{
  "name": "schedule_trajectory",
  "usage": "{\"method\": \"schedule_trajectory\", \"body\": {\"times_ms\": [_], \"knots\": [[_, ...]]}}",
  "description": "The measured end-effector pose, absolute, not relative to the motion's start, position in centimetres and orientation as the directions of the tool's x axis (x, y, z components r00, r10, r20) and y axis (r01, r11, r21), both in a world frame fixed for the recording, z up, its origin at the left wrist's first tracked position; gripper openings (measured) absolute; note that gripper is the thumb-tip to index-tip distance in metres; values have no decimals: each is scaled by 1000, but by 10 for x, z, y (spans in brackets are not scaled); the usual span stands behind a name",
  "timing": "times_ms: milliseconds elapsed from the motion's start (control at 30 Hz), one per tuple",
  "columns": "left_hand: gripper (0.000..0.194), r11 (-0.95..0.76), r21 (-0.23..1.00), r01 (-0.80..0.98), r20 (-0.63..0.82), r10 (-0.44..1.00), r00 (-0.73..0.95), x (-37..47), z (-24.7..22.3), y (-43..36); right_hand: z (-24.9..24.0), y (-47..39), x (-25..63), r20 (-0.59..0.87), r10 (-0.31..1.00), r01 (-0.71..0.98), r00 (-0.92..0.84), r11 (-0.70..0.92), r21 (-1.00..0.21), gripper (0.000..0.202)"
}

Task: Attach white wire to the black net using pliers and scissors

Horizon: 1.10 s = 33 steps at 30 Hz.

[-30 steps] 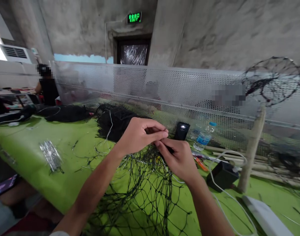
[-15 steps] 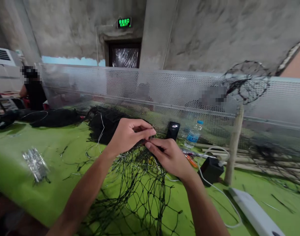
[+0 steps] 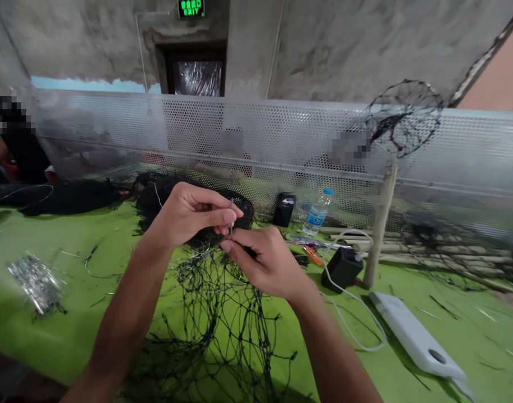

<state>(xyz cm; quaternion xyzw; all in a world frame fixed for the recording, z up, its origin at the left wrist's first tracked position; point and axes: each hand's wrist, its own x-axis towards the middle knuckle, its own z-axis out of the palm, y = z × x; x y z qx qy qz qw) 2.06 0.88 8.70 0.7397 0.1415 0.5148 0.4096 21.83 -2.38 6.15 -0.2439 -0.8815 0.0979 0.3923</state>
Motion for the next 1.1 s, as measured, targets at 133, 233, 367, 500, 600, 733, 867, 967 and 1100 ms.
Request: {"method": "schedule_trajectory", "body": {"times_ms": [133,233,367,500,600,733,867,967,1100], "knots": [[25,-735,666,-124,736,621,270,28,85,3,59,-25,215,663,516,420,-542,850,-318,33],[25,-733,671,-112,736,638,227,31,83,3,54,-23,214,663,530,518,-529,820,-243,29],[25,-681,717,-150,693,673,257,28,83,8,50,-22,210,691,524,537,-497,812,-230,34],[25,-671,719,-182,693,670,267,27,84,11,48,-22,209,714,513,576,-476,796,-188,38],[25,-664,718,-208,695,672,257,28,83,10,48,-23,210,724,500,637,-475,763,-109,37],[27,-642,725,-250,689,668,281,27,85,10,49,-26,207,727,482,672,-488,739,-39,36],[28,-593,762,-260,647,685,335,24,86,12,51,-27,203,699,525,554,-485,803,-218,38],[22,-579,786,-218,615,689,384,24,84,15,51,-22,205,647,569,467,-507,813,-348,42],[26,-569,810,-144,575,719,390,31,77,19,51,-14,212,611,605,521,-510,782,-340,47]]}}
